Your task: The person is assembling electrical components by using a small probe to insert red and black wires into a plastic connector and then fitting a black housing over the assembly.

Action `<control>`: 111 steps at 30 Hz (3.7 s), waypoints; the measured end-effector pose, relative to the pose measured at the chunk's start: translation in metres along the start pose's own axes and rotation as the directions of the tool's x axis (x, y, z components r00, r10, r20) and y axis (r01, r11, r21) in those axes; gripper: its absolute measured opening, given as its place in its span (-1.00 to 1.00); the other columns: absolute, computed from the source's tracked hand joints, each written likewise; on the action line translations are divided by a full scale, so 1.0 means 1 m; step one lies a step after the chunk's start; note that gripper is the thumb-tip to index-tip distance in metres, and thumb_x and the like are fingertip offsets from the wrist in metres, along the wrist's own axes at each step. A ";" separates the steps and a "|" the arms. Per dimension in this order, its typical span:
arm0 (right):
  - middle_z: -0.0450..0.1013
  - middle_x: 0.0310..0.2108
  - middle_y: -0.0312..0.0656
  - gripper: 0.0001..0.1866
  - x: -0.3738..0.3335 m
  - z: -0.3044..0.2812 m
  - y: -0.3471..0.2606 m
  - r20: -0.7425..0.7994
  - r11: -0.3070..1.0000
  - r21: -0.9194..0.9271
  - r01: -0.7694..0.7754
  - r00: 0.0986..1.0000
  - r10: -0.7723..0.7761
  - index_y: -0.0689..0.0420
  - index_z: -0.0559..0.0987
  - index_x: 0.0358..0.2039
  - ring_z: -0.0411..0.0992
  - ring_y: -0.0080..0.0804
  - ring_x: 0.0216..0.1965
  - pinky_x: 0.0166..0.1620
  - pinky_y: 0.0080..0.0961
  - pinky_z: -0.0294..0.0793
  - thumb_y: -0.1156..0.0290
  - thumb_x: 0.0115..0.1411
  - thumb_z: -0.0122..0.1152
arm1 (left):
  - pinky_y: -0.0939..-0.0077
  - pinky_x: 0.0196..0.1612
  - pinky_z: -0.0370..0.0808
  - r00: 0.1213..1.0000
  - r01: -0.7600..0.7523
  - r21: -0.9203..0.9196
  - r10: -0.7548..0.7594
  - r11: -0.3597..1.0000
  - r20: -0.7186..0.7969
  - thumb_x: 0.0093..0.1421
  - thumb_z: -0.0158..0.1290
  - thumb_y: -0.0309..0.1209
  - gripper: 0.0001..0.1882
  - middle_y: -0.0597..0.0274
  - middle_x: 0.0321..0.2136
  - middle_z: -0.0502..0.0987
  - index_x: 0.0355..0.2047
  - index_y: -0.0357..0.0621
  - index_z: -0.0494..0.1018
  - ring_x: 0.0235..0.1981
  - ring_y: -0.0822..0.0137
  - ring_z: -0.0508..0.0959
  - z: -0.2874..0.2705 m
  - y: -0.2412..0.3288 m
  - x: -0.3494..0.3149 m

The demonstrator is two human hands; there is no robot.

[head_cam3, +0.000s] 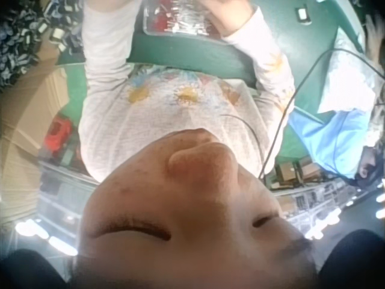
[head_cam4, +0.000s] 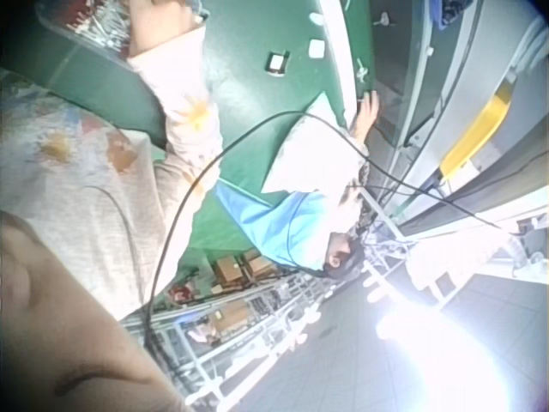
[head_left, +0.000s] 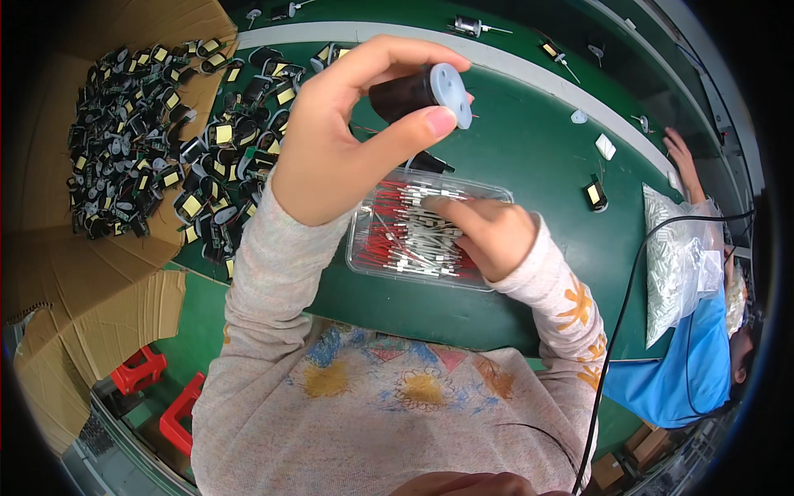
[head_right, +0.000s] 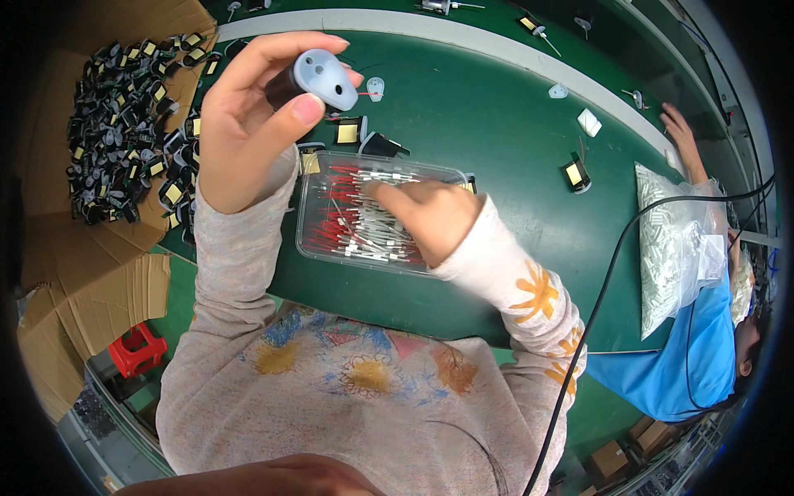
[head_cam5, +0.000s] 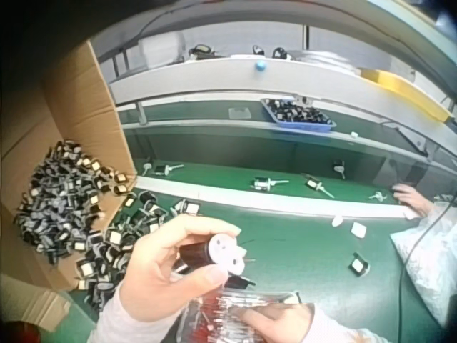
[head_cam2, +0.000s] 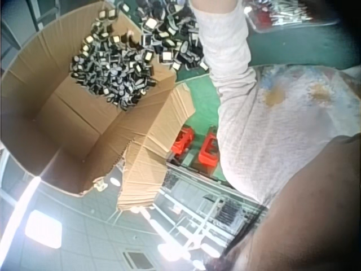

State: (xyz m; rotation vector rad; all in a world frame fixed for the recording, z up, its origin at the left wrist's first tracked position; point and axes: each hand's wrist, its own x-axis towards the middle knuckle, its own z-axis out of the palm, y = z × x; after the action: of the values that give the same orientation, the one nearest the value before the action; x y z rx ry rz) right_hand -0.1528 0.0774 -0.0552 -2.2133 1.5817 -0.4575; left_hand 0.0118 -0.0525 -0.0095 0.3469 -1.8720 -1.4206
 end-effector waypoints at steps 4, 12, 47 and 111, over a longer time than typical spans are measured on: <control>0.54 -0.34 -0.12 -0.36 -0.003 -0.021 0.007 -0.199 0.761 0.648 0.033 0.972 0.127 0.15 0.34 0.07 0.49 -0.50 -0.43 -0.32 -0.63 0.49 0.76 -0.10 0.18 | 0.47 -0.09 0.42 0.999 -0.008 0.045 0.010 0.999 -0.050 0.07 0.06 -0.49 -0.59 -0.03 -0.22 0.49 -0.07 -0.41 0.32 -0.18 0.27 0.51 -0.004 0.011 -0.004; 0.43 -0.34 -0.05 -0.66 -0.008 -0.046 0.005 -0.562 0.302 0.827 0.474 0.723 0.402 0.35 0.39 -0.18 0.48 -0.30 -0.33 -0.19 -0.29 0.57 0.69 -0.02 0.18 | 0.54 -0.11 0.44 1.000 -0.031 0.036 0.031 0.999 0.006 -0.08 0.17 -0.63 -0.66 0.20 -0.29 0.54 -0.22 -0.27 0.46 -0.22 0.41 0.52 0.004 0.014 -0.006; 0.45 -0.56 0.09 -0.71 -0.025 -0.055 -0.031 -0.806 0.926 0.132 0.355 0.582 -0.108 0.35 0.40 -0.41 0.50 -0.08 -0.50 -0.36 -0.20 0.57 0.77 -0.22 0.22 | 0.24 0.03 0.30 0.988 -0.144 0.156 0.133 0.977 0.077 -0.21 0.23 -0.65 -0.62 -0.01 -0.35 0.57 -0.31 -0.26 0.42 -0.23 0.17 0.56 0.032 0.005 -0.012; 0.46 -0.52 -0.02 -0.60 -0.031 -0.060 -0.038 -0.774 0.946 0.009 0.325 0.601 -0.200 0.37 0.47 -0.48 0.54 -0.10 -0.43 -0.34 -0.29 0.60 0.77 -0.44 0.39 | 0.33 -0.07 0.37 0.953 -0.301 0.323 0.298 0.897 0.058 -0.23 0.26 -0.59 -0.64 0.19 -0.30 0.60 -0.34 -0.14 0.48 -0.37 0.34 0.60 0.033 0.004 -0.009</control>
State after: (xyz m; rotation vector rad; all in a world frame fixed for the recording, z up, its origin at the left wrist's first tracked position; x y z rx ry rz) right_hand -0.1593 0.1113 0.0145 -2.2538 1.4574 -1.7560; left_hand -0.0043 -0.0226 -0.0126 0.1999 -2.0671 -0.9042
